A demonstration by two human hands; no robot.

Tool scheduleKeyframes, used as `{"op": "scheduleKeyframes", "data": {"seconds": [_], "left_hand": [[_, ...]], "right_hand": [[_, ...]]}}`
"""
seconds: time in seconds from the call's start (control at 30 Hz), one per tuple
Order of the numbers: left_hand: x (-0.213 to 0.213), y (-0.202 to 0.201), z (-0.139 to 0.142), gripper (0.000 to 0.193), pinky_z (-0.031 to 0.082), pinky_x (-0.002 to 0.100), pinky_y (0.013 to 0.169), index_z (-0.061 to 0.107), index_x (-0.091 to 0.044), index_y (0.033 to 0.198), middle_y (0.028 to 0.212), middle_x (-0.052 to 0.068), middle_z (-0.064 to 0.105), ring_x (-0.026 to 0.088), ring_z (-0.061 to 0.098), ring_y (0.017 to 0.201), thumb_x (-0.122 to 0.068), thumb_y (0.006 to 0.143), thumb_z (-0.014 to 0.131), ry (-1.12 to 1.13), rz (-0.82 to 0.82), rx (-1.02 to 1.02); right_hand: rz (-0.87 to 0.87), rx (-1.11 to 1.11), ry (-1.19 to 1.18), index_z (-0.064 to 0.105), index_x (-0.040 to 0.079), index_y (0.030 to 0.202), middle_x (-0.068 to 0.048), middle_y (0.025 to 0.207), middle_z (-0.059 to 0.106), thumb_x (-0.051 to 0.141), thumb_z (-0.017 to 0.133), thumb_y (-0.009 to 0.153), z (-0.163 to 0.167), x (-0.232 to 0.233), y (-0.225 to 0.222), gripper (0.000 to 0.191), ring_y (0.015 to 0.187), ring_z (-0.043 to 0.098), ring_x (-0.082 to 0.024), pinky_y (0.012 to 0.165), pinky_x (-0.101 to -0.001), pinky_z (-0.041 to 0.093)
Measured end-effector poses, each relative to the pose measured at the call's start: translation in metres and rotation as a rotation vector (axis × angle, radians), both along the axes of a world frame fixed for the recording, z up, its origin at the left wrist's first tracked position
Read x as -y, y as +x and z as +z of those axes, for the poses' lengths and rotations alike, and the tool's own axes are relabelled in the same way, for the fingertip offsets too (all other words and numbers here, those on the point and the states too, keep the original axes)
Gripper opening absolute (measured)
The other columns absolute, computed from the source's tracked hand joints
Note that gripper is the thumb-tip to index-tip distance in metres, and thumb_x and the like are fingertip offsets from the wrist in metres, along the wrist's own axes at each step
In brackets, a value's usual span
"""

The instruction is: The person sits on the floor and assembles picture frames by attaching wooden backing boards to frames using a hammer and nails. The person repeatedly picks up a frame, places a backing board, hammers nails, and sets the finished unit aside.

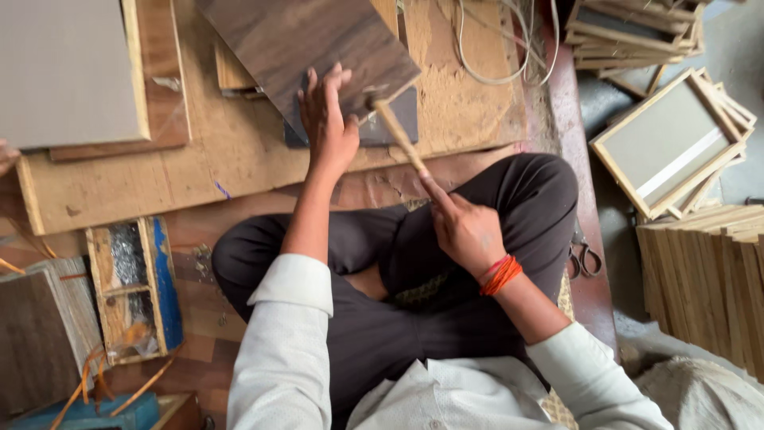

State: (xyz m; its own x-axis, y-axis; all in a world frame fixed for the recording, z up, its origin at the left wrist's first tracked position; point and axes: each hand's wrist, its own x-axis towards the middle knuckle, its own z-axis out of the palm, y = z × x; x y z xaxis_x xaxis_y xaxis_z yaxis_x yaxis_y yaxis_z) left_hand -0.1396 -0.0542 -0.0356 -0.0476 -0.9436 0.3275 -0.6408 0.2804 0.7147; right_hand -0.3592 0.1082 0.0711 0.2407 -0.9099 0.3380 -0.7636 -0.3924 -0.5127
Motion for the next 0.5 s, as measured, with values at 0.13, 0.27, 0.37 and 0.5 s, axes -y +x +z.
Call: {"op": "scheduleKeyframes", "data": {"seconds": [0.13, 0.27, 0.37, 0.5], "left_hand": [[-0.003, 0.004, 0.009, 0.068, 0.01, 0.061, 0.126, 0.046, -0.014, 0.144, 0.158, 0.011, 0.046, 0.042, 0.022, 0.155, 0.006, 0.083, 0.068, -0.048, -0.037, 0.006], [-0.01, 0.007, 0.016, 0.04, 0.02, 0.058, 0.127, 0.062, -0.009, 0.125, 0.153, 0.013, 0.052, 0.039, 0.036, 0.152, 0.007, 0.089, 0.066, -0.183, -0.142, 0.065], [-0.017, 0.008, 0.018, 0.028, 0.032, 0.054, 0.125, 0.07, -0.002, 0.115, 0.146, 0.016, 0.058, 0.038, 0.047, 0.145, 0.01, 0.092, 0.061, -0.232, -0.199, 0.064], [-0.023, 0.011, 0.025, 0.035, 0.042, 0.049, 0.122, 0.073, 0.003, 0.114, 0.138, 0.016, 0.063, 0.035, 0.054, 0.14, 0.018, 0.088, 0.054, -0.257, -0.236, 0.119]], "right_hand": [[-0.037, 0.136, 0.263, 0.052, 0.012, 0.149, -0.012, 0.076, 0.065, 0.004, 0.069, 0.087, -0.001, -0.025, -0.006, 0.064, 0.054, 0.06, -0.025, 0.051, -0.0366, 0.048], [-0.034, 0.457, 0.796, 0.05, 0.014, 0.153, -0.006, 0.061, 0.058, 0.004, 0.066, 0.088, 0.001, -0.082, -0.028, 0.068, 0.047, 0.05, -0.011, 0.048, -0.0289, 0.045], [-0.079, 0.585, 1.249, 0.052, 0.015, 0.15, -0.001, 0.059, 0.063, 0.006, 0.067, 0.09, 0.005, -0.111, -0.043, 0.062, 0.042, 0.05, -0.006, 0.041, -0.0264, 0.041], [-0.048, 0.537, 1.415, 0.056, 0.014, 0.145, -0.004, 0.065, 0.07, 0.009, 0.07, 0.09, 0.017, -0.121, -0.041, 0.057, 0.048, 0.056, -0.009, 0.047, -0.0271, 0.045]]}}
